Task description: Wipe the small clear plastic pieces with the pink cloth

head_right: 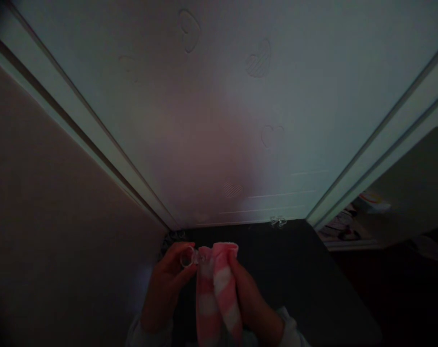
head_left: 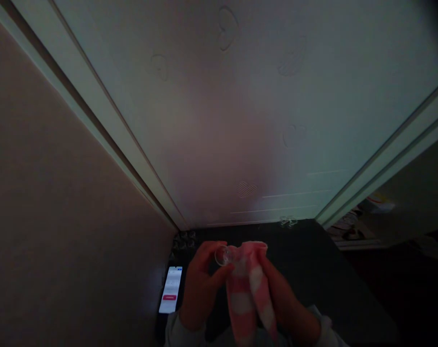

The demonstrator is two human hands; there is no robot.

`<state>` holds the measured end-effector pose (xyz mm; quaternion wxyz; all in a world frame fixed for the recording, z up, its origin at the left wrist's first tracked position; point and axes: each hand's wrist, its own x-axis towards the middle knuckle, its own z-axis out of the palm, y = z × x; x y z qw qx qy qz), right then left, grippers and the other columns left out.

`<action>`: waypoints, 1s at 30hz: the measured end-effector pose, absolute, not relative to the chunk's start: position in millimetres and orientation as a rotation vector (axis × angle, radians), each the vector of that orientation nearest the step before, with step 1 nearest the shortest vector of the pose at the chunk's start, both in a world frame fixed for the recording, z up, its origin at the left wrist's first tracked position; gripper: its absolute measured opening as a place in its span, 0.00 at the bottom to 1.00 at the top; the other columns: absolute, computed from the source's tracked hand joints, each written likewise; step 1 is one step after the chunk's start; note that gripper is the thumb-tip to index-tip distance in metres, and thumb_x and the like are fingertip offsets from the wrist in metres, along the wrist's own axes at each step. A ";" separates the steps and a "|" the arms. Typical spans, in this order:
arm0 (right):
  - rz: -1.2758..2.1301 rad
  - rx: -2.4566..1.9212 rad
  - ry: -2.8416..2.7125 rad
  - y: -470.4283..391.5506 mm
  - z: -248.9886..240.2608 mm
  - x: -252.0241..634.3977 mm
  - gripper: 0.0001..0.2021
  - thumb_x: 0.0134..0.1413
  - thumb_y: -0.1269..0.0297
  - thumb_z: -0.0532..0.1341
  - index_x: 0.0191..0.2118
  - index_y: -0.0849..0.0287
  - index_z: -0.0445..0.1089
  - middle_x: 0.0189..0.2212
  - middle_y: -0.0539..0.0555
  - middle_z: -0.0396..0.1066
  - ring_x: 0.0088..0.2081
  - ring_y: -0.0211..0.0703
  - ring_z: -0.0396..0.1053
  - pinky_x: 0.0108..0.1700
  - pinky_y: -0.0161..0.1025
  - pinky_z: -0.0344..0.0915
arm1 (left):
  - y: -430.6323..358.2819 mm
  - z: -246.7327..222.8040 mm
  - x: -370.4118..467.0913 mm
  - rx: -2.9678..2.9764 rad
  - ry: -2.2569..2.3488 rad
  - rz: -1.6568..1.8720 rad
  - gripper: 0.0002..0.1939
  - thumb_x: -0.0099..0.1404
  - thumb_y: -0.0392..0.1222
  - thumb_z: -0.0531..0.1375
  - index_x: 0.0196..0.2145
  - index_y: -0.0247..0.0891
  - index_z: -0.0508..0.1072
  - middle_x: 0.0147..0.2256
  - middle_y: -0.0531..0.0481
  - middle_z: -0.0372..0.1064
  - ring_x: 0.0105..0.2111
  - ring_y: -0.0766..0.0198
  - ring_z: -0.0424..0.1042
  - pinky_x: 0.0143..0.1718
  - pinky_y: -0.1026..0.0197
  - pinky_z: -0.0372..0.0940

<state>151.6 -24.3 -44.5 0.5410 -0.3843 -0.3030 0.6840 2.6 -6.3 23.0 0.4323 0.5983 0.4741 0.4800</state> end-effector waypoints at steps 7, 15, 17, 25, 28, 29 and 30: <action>1.733 -0.859 -0.561 -28.7 -36.3 152.7 0.21 0.44 0.49 0.66 0.39 0.61 0.73 0.34 0.57 0.77 0.36 0.50 0.72 0.40 0.43 0.67 | -8.5 27.1 4.9 1.624 1.087 1.094 0.11 0.55 0.41 0.65 0.38 0.40 0.74 0.35 0.50 0.71 0.35 0.60 0.69 0.39 0.59 0.64; 1.684 -0.879 -0.630 -26.7 -33.8 154.2 0.23 0.42 0.51 0.68 0.44 0.58 0.72 0.36 0.55 0.76 0.34 0.46 0.71 0.36 0.40 0.66 | -10.4 31.7 2.2 1.901 0.888 0.970 0.14 0.54 0.43 0.66 0.39 0.40 0.75 0.37 0.46 0.74 0.38 0.57 0.72 0.40 0.57 0.66; 1.622 -0.937 -0.651 -26.7 -34.9 156.8 0.22 0.41 0.51 0.68 0.42 0.59 0.73 0.33 0.54 0.75 0.32 0.46 0.70 0.35 0.39 0.66 | -10.9 33.5 1.3 1.937 0.847 0.923 0.13 0.55 0.43 0.66 0.40 0.41 0.75 0.39 0.45 0.74 0.39 0.56 0.73 0.41 0.57 0.67; 1.322 -1.025 -0.809 -19.9 -27.7 167.5 0.17 0.37 0.51 0.69 0.32 0.57 0.73 0.28 0.51 0.72 0.30 0.43 0.67 0.33 0.37 0.64 | -12.7 31.9 3.4 1.982 0.777 0.951 0.12 0.59 0.37 0.63 0.42 0.44 0.75 0.45 0.44 0.72 0.44 0.58 0.72 0.45 0.56 0.67; 1.267 -1.028 -0.814 -18.5 -25.3 167.8 0.15 0.35 0.53 0.70 0.29 0.56 0.72 0.29 0.51 0.72 0.30 0.43 0.67 0.33 0.36 0.64 | -13.5 29.6 2.2 1.976 0.781 0.986 0.14 0.58 0.34 0.64 0.42 0.44 0.75 0.45 0.44 0.72 0.44 0.58 0.72 0.45 0.56 0.67; 1.281 -1.018 -0.818 -18.9 -25.3 167.6 0.14 0.36 0.54 0.70 0.29 0.56 0.72 0.28 0.50 0.72 0.30 0.43 0.67 0.33 0.36 0.64 | -13.6 29.0 1.3 1.967 0.788 0.995 0.14 0.57 0.34 0.64 0.42 0.43 0.75 0.45 0.44 0.72 0.43 0.57 0.72 0.45 0.56 0.67; 1.306 -1.008 -0.824 -19.7 -25.5 167.3 0.14 0.37 0.54 0.70 0.30 0.56 0.73 0.28 0.51 0.72 0.30 0.43 0.67 0.33 0.36 0.64 | -13.7 28.5 0.3 1.953 0.797 1.001 0.15 0.56 0.35 0.65 0.42 0.43 0.75 0.45 0.43 0.73 0.43 0.57 0.73 0.45 0.56 0.67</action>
